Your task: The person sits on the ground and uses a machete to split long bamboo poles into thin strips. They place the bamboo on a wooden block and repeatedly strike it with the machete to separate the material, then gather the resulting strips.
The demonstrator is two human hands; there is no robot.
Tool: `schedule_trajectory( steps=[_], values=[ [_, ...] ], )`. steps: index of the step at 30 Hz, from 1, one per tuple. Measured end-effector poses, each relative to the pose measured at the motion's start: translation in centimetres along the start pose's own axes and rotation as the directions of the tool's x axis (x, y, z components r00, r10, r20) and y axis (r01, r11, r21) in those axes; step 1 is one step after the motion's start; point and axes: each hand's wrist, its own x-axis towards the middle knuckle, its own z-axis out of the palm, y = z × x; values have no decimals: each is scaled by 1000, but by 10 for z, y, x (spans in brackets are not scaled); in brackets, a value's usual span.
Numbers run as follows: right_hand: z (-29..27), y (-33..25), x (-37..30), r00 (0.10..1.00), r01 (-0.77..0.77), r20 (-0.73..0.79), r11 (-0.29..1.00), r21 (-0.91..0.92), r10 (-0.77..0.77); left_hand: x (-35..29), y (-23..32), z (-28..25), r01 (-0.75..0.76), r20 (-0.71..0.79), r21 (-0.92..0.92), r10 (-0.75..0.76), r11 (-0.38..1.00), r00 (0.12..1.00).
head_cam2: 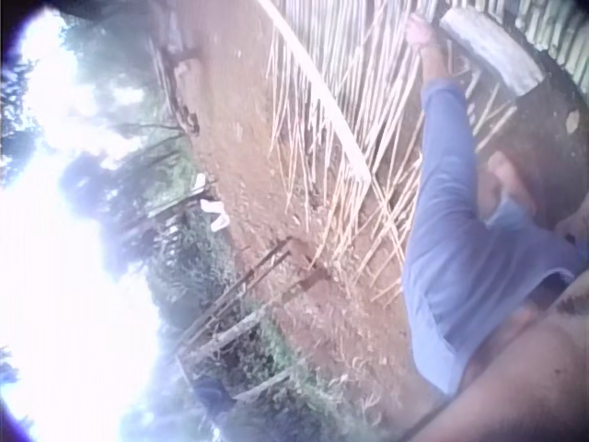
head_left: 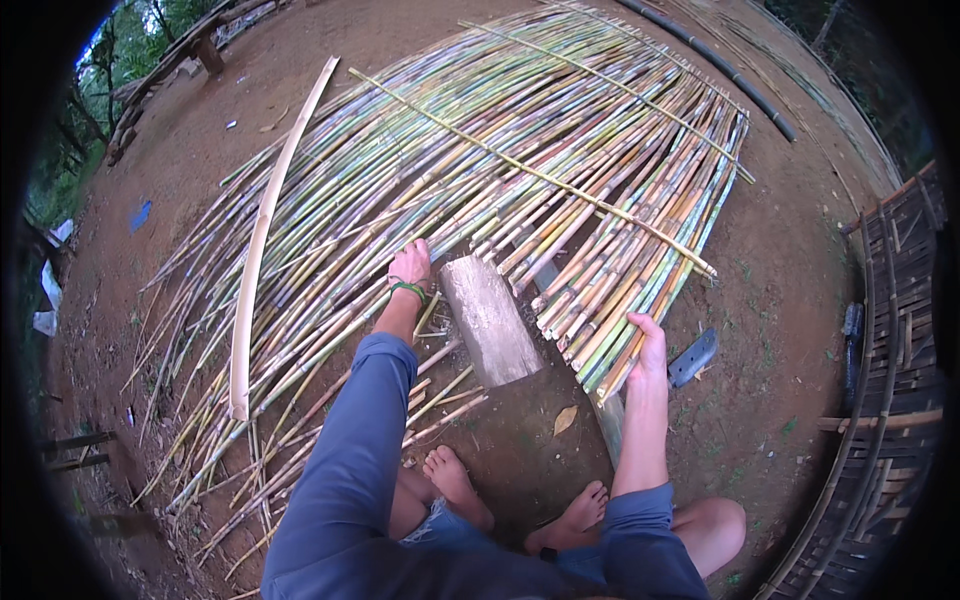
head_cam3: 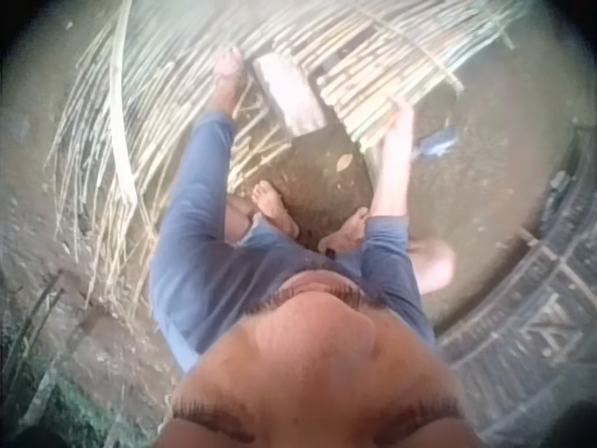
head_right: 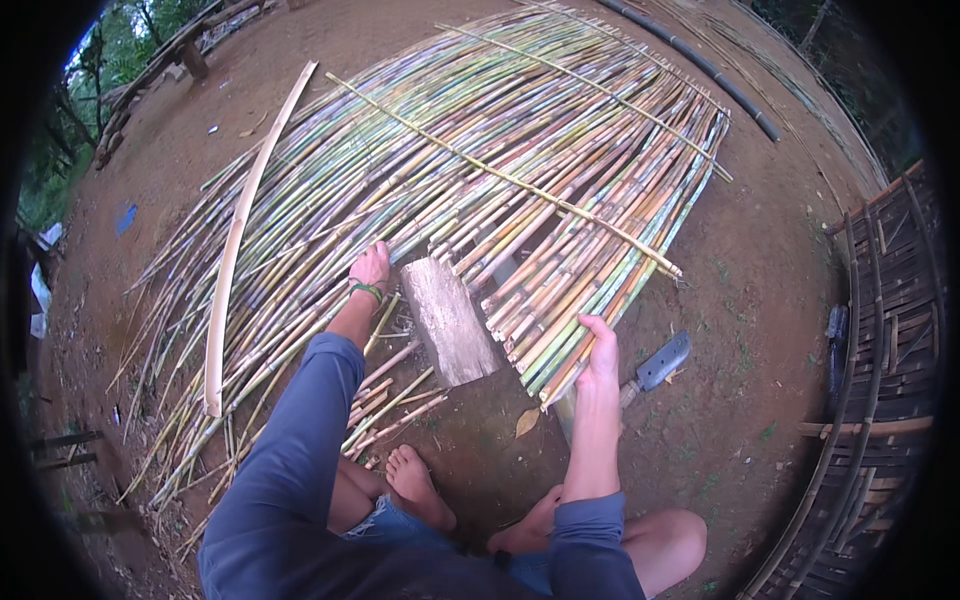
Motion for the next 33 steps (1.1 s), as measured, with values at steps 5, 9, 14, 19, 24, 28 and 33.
schedule_trajectory(
  steps=[5, 9, 14, 19, 24, 28, 33],
  values=[
    [13, -10, -4, 995, 27, 99, 999, 24, -30, 8, -7, -25, -79, -67, -41, 76, 996, 995],
    [15, -16, -16, 994, 55, 100, 998, -10, -53, 13, -8, -43, -112, 10, -101, 114, 989, 993],
    [39, -19, -50, 996, 69, -43, 993, -92, -73, -9, -24, -62, -253, 52, -140, 262, 957, 964],
    [45, -23, -79, 995, -47, -88, 999, -11, 46, -17, -26, -56, -297, 134, -138, 315, 945, 940],
    [30, -18, -76, 972, -56, -230, 998, -24, 49, -12, -23, -76, -261, 291, -153, 296, 953, 910],
    [22, -21, -65, 970, -156, -195, 987, -28, 148, -3, -32, -72, -251, 228, -210, 297, 945, 927],
    [22, -9, -54, 975, -117, -196, 991, -57, 104, 4, -26, -83, -183, 273, -237, 246, 954, 930]
  ],
)
